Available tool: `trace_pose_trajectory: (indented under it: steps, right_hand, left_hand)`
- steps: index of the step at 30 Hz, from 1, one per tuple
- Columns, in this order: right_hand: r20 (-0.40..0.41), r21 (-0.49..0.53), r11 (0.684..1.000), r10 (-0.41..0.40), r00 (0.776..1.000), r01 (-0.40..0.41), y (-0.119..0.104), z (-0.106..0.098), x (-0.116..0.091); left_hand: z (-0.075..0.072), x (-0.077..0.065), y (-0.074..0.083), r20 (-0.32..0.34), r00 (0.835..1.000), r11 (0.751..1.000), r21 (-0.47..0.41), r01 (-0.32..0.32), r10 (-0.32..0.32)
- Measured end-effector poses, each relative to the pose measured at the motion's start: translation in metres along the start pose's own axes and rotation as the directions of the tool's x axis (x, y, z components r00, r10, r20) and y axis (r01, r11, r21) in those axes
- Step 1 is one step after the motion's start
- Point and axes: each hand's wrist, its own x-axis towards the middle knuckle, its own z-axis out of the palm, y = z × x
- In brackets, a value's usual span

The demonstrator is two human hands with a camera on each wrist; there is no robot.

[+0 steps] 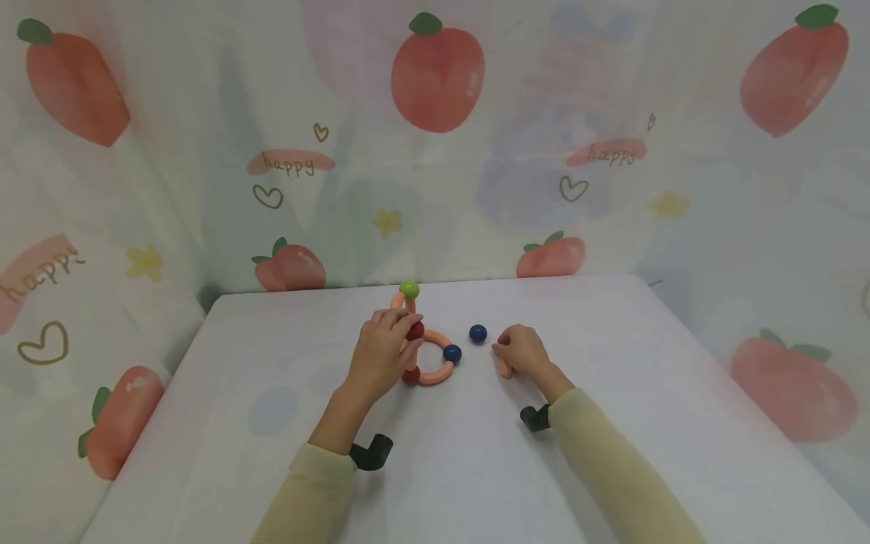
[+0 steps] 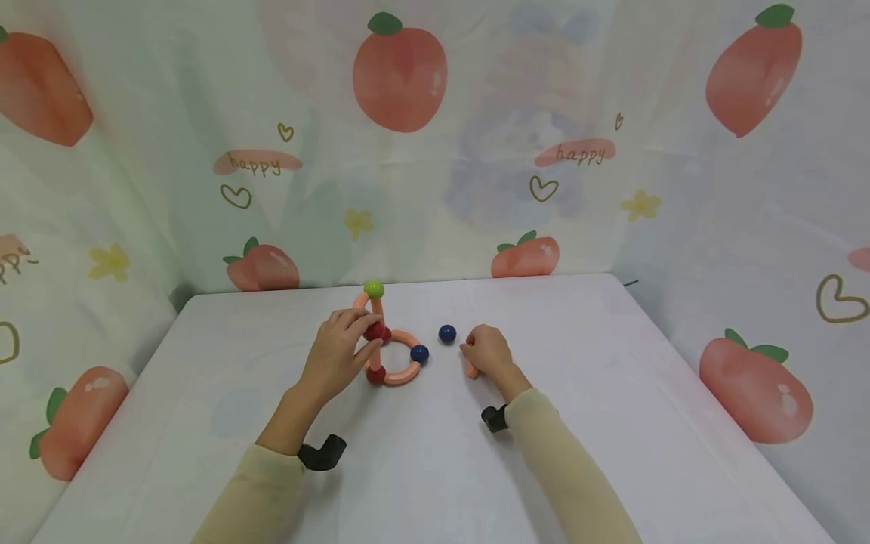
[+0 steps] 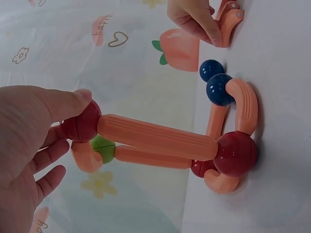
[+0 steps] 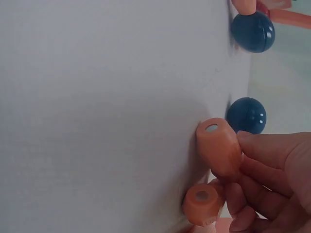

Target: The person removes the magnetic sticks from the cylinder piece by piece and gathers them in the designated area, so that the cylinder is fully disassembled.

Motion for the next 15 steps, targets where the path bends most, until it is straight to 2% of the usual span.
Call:
trace_pose_trajectory:
  steps: [8, 12, 15]
  right_hand:
    - [-0.052, -0.059, 0.997, -0.057, 0.997, 0.054, 0.001, 0.003, -0.003]
    - [-0.071, -0.094, 0.993, -0.076, 0.995, 0.069, 0.004, 0.006, -0.001]
    - [-0.076, -0.126, 0.989, -0.085, 0.993, 0.075, 0.003, 0.006, -0.002]
  left_hand:
    - [0.001, -0.001, -0.002, -0.014, 1.0, 0.999, -0.035, -0.001, 0.001]
    - [0.001, -0.009, -0.01, -0.044, 0.998, 0.991, -0.125, 0.044, -0.049]
    - [0.004, -0.017, -0.02, -0.065, 0.991, 0.973, -0.208, 0.103, -0.119]
